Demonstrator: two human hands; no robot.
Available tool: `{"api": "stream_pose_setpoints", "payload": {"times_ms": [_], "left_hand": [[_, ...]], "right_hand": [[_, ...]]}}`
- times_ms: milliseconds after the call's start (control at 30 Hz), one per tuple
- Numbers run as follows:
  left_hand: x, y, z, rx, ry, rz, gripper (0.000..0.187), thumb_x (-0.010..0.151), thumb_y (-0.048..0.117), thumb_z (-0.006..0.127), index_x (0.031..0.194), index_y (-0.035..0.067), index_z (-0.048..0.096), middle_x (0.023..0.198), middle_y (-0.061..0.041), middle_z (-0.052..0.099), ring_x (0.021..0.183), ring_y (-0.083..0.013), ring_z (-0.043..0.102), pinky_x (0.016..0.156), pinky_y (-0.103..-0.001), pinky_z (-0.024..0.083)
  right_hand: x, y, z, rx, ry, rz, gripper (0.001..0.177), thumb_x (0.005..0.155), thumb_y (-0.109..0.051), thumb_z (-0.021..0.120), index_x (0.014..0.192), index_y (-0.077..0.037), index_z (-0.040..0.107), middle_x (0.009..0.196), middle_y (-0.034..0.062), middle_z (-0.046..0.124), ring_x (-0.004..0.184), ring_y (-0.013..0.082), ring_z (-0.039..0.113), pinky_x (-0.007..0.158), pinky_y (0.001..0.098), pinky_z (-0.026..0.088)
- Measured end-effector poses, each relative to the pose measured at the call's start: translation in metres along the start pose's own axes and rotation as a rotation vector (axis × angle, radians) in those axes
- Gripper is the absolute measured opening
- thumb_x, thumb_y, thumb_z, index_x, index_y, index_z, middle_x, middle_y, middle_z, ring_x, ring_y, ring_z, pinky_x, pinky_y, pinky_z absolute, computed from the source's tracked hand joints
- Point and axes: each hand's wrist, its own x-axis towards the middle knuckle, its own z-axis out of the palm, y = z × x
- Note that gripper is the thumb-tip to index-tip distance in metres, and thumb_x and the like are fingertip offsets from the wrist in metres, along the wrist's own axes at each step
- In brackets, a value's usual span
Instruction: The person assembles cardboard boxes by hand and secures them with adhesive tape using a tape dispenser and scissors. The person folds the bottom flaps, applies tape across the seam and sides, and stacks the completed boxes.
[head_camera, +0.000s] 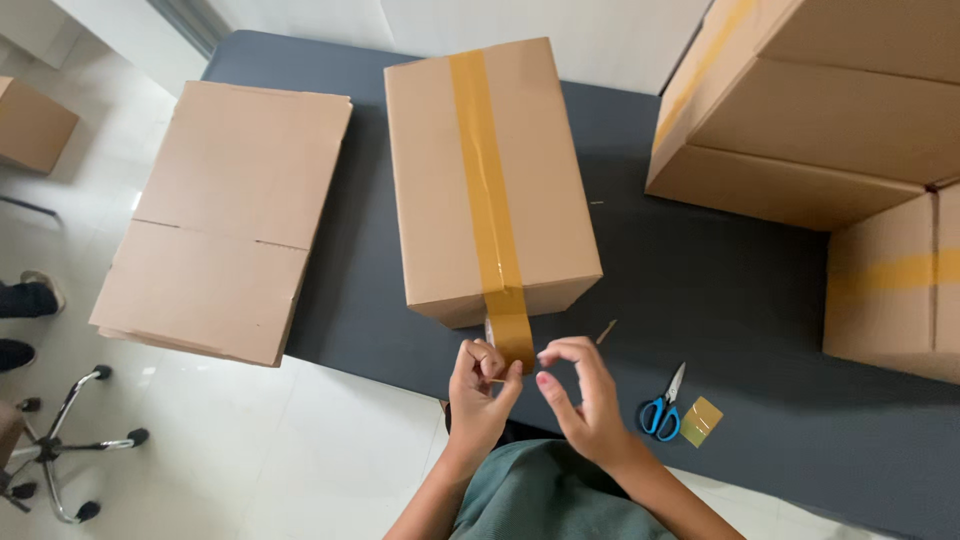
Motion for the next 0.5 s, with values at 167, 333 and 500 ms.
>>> {"api": "stream_pose_setpoints", "payload": {"times_ms": [167,333,500], "left_hand": [[0.001,0.001,0.005,0.052,-0.106,-0.006,0.025,0.084,0.002,0.057,0.074,0.011,0.035,0.068,-0.001,0.039,0.062,-0.0106,0.036,0.057,-0.023,0.034],[-0.006,-0.015,0.008,-0.034,-0.148,-0.096,0.014,0.086,0.010,0.057,0.084,0.008,0.044,0.073,-0.002,0.046,0.061,-0.0075,0.041,0.053,-0.020,0.035],[-0.005,-0.010,0.029,0.254,-0.309,-0.012,0.008,0.075,0.007,0.069,0.071,0.010,0.064,0.071,-0.001,0.063,0.069,-0.0114,0.058,0.061,-0.021,0.047]], "right_hand": [[-0.009,0.003,-0.007,0.023,-0.039,0.017,0.018,0.089,-0.019,0.048,0.095,-0.004,0.054,0.089,0.0087,0.055,0.082,0.0183,0.055,0.076,0.0279,0.044],[-0.054,0.107,-0.015,-0.128,-0.121,0.456,0.024,0.089,-0.030,0.044,0.096,-0.011,0.057,0.091,0.0024,0.060,0.083,0.0145,0.058,0.074,0.0277,0.043],[-0.100,0.174,-0.023,-0.335,-0.445,0.785,0.015,0.089,-0.027,0.045,0.087,-0.018,0.057,0.083,-0.0029,0.061,0.076,0.0123,0.059,0.062,0.0293,0.045]]}}
